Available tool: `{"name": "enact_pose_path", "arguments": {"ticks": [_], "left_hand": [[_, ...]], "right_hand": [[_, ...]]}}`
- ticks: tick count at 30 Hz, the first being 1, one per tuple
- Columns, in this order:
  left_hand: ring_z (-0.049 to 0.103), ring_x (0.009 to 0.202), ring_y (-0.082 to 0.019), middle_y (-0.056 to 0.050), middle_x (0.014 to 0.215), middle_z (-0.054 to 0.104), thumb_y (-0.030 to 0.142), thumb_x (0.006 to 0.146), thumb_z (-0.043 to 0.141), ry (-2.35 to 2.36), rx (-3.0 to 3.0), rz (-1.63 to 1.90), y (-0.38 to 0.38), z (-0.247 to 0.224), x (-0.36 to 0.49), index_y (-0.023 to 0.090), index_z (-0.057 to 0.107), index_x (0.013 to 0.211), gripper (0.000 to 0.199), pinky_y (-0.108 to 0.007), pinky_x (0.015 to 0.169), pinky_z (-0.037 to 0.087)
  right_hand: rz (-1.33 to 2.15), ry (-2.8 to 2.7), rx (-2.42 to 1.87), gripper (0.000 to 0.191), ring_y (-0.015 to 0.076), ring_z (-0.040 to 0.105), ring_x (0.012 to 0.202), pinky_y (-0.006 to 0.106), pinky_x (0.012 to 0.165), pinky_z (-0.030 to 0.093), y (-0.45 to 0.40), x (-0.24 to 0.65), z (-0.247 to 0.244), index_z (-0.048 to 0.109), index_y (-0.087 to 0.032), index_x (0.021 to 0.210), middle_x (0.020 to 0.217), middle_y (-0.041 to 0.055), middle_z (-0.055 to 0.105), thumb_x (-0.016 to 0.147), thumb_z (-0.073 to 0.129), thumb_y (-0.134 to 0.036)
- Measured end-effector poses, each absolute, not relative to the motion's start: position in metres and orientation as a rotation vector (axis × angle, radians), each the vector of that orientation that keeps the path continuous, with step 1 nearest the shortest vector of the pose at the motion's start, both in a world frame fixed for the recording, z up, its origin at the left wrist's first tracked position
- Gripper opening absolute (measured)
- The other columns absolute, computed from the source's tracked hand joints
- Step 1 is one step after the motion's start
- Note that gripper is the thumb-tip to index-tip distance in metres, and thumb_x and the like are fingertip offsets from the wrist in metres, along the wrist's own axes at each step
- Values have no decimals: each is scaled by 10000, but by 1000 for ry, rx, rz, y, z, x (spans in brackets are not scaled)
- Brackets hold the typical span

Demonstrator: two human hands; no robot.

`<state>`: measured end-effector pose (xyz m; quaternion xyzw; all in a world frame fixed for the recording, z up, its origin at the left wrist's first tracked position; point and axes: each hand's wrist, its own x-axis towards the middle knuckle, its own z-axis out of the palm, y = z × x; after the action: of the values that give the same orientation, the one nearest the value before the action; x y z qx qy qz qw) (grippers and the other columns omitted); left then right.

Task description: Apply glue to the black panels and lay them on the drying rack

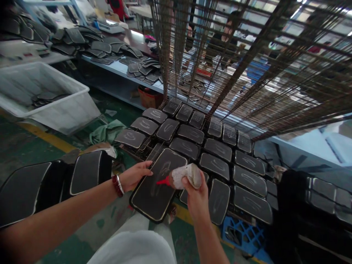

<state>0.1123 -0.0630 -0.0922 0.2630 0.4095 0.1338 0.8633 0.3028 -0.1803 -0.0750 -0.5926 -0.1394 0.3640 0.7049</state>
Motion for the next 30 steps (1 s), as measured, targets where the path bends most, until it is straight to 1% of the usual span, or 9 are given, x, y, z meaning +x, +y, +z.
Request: {"name": "enact_pose_path", "arguments": {"ticks": [2,6,9,12,15,18,21,25,30], "left_hand": [[686,617,-212,-48,744,700,28,644,570,895,551,283,-60,-100,111,163,576,1002,383,-326,575,559],[690,627,-217,-59,755,703,28,642,584,920,517,245,-56,-113,109,151,587,1023,401,-329,591,560],[691,637,-222,-61,757,704,31,637,594,966,519,264,-52,-132,103,147,585,1019,400,-345,609,567],[691,634,-232,-48,725,698,48,640,605,1077,534,321,-45,-161,81,157,575,992,369,-369,605,572],[687,625,-233,-44,716,699,78,652,621,1210,554,342,-37,-193,50,165,571,941,306,-382,600,574],[686,637,-217,-39,719,699,72,640,629,1274,573,322,-34,-219,34,171,571,910,293,-357,621,571],[675,616,-211,-26,685,680,70,613,642,1238,587,298,-35,-242,54,168,577,893,303,-339,610,559],[645,565,-195,-7,624,643,70,582,656,1195,597,270,-40,-272,115,164,576,838,283,-303,559,530],[618,543,-169,17,588,622,39,583,659,1208,629,229,-42,-298,172,172,568,815,283,-266,551,505]], "right_hand": [[803,-286,-1332,553,174,618,823,321,769,493,-187,304,-82,626,-169,1063,929,35,677,572,860,-269],[691,-176,-1326,595,123,593,938,282,888,458,-193,307,-101,560,-277,1148,1026,-53,652,623,839,-282],[916,-101,-1301,554,160,633,839,298,777,518,-197,300,-117,626,-203,1083,957,12,686,587,867,-252],[1088,52,-1242,413,201,662,780,325,660,554,-205,299,-136,674,-163,976,910,66,705,635,848,-319],[1025,226,-1161,367,186,666,861,296,645,554,-220,320,-156,661,-233,972,957,19,705,689,806,-416],[920,357,-1108,370,168,660,881,265,621,543,-241,349,-172,645,-254,988,981,-1,699,693,802,-414],[866,439,-1093,363,186,661,871,278,589,544,-264,367,-181,642,-239,988,992,17,694,696,803,-385],[834,513,-1085,372,194,662,859,276,557,534,-284,368,-185,640,-241,993,998,19,694,692,803,-385],[797,613,-1058,376,180,659,901,279,600,543,-303,366,-194,631,-272,1032,1034,-11,693,708,796,-368]]}}
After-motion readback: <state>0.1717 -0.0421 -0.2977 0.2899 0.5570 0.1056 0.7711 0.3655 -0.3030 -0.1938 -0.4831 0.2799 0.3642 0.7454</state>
